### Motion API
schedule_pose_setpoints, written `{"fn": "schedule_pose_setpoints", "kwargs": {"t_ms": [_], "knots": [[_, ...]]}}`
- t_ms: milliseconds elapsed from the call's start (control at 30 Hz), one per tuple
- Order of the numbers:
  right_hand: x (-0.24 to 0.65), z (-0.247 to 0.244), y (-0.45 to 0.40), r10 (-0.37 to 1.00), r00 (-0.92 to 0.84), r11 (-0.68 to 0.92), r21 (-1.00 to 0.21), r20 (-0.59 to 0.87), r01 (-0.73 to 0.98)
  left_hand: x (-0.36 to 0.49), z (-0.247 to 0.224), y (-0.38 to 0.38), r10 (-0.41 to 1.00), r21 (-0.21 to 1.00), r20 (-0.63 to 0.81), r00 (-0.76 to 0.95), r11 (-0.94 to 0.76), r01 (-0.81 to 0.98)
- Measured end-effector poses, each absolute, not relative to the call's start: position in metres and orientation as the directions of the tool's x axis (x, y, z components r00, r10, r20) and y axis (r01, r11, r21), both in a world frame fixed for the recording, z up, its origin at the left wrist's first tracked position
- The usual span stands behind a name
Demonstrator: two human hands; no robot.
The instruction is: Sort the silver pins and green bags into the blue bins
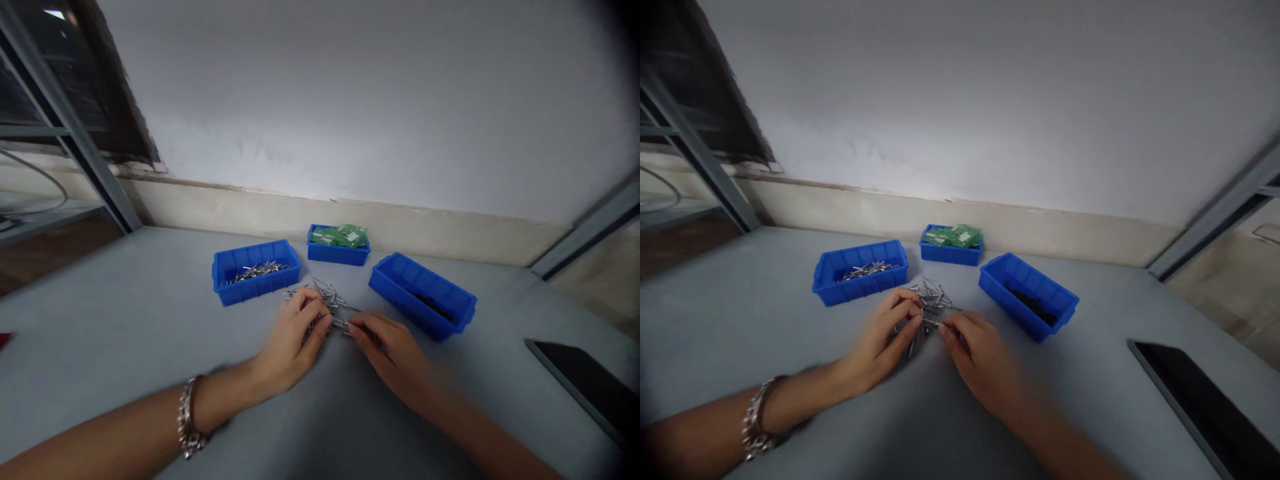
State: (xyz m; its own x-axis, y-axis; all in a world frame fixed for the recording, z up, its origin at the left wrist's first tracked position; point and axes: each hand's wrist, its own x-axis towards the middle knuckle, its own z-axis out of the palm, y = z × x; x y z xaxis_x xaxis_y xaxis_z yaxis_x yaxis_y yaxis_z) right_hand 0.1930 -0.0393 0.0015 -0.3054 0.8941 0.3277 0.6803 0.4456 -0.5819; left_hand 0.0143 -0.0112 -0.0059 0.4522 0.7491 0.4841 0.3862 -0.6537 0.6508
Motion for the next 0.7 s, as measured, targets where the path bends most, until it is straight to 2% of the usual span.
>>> {"fn": "schedule_pose_setpoints", "kwargs": {"t_ms": [333,700], "knots": [[0.1944,0.0021,-0.0414,0.874,-0.262,0.471,-0.584,0.409,0.66,0.0147,-0.0047,-0.0114,0.73,0.626,0.458,0.507,-0.67,0.399],[0.1914,-0.0002,-0.0401,0.88,-0.352,0.475,-0.577,0.319,0.664,0.0137,-0.0038,-0.0129,0.743,0.666,0.49,0.455,-0.656,0.355]]}}
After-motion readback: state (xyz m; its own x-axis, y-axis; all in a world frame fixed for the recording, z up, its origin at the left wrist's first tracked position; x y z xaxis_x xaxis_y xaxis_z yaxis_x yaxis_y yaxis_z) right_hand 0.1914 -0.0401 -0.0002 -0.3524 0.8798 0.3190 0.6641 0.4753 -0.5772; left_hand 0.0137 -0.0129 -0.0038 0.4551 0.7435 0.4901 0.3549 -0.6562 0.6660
